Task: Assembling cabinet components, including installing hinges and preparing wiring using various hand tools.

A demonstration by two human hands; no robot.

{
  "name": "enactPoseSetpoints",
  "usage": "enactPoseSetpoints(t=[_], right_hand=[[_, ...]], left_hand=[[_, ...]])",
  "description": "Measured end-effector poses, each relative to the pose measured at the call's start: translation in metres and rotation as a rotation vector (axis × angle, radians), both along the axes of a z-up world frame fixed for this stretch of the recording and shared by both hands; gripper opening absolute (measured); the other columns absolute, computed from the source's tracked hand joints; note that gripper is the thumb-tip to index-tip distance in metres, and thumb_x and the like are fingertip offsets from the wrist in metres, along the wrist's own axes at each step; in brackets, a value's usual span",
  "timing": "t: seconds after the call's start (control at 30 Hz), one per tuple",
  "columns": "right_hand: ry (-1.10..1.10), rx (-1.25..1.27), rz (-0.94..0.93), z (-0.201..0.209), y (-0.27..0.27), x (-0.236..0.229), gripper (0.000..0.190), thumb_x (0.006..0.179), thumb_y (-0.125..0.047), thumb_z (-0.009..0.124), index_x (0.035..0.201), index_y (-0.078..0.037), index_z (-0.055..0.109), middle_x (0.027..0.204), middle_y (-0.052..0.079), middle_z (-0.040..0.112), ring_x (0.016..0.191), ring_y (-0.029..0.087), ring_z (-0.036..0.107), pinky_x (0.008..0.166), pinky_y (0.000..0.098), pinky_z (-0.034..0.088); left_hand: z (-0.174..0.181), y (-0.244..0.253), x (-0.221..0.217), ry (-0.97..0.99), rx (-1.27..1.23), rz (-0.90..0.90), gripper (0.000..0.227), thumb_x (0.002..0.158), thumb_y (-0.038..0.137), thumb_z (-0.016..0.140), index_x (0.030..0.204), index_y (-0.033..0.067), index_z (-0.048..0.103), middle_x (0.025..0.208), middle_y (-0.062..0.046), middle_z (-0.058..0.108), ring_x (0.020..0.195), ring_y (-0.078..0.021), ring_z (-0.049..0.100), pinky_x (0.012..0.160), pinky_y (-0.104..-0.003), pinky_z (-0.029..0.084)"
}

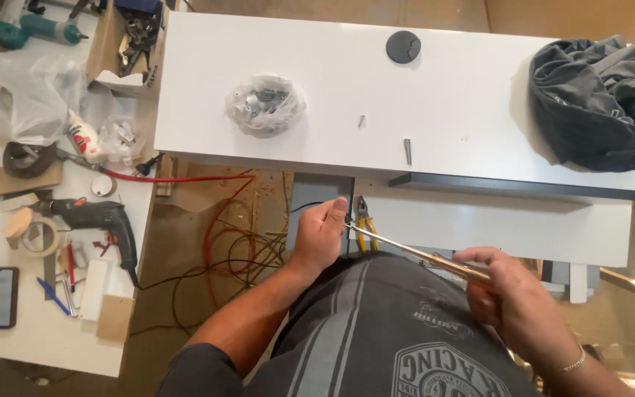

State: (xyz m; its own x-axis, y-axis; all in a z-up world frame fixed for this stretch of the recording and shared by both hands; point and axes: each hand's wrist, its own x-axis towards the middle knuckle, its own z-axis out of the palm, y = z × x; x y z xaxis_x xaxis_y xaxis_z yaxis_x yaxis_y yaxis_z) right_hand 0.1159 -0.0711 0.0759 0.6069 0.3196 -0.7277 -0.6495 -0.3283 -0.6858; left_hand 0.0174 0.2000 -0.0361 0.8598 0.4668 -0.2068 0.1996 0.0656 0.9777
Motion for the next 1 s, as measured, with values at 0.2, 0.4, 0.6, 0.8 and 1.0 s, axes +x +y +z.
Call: enactPoseSetpoints(t=[0.2, 0.4, 0.6, 0.8, 1.0], right_hand=[[-1.045, -0.142, 0.722, -0.018, -0.026, -0.003, 0.037, 0.087, -0.019, 0.071, 0.124, -0.025, 0.071, 0.07, -0.003, 0.059, 0.06, 0.013, 0.056, 0.059, 0.0281, 0.046], [-0.472, -0.348, 0.166, 0.015, -0.003, -0.014, 0.029, 0.095, -0.012, 0.053, 0.119, -0.007, 0.069, 0.063, 0.013, 0.065, 0.062, 0.022, 0.062, 0.067, 0.037, 0.053], [-0.742, -0.173, 0.443, -0.016, -0.037, -0.006, 0.031, 0.092, -0.014, 0.066, 0.121, -0.016, 0.076, 0.082, 0.003, 0.072, 0.058, 0.013, 0.061, 0.059, 0.027, 0.054], [-0.761, -0.084, 0.278, -0.02, -0.035, -0.018, 0.045, 0.084, -0.011, 0.071, 0.128, -0.007, 0.064, 0.121, 0.011, 0.066, 0.107, 0.021, 0.073, 0.101, 0.0362, 0.063], [-0.809, -0.203, 0.398, -0.013, -0.02, -0.015, 0.021, 0.091, -0.016, 0.067, 0.11, -0.011, 0.076, 0.089, 0.004, 0.07, 0.085, 0.015, 0.066, 0.075, 0.0277, 0.059]], left_hand=[[-0.001, 0.012, 0.006, 0.035, -0.036, -0.05, 0.054, 0.106, 0.049, 0.043, 0.064, 0.016, 0.037, 0.058, 0.003, 0.033, 0.054, -0.0112, 0.03, 0.05, -0.032, 0.023], [0.002, 0.0, 0.012, -0.006, 0.021, -0.055, 0.054, 0.106, 0.048, 0.045, 0.063, 0.0166, 0.033, 0.057, 0.005, 0.031, 0.055, -0.0099, 0.028, 0.05, -0.032, 0.022], [0.003, -0.003, 0.018, 0.129, -0.029, -0.011, 0.056, 0.104, 0.052, 0.043, 0.062, 0.0139, 0.043, 0.058, 0.001, 0.041, 0.055, -0.0133, 0.038, 0.05, -0.032, 0.03], [0.008, 0.0, 0.02, 0.085, -0.029, -0.023, 0.054, 0.106, 0.047, 0.044, 0.063, 0.0143, 0.044, 0.058, 0.002, 0.04, 0.054, -0.0121, 0.038, 0.049, -0.031, 0.03], [0.006, 0.006, 0.025, 0.126, -0.132, 0.007, 0.055, 0.103, 0.052, 0.045, 0.064, 0.0142, 0.044, 0.057, 0.001, 0.042, 0.05, -0.0116, 0.035, 0.044, -0.031, 0.028]])
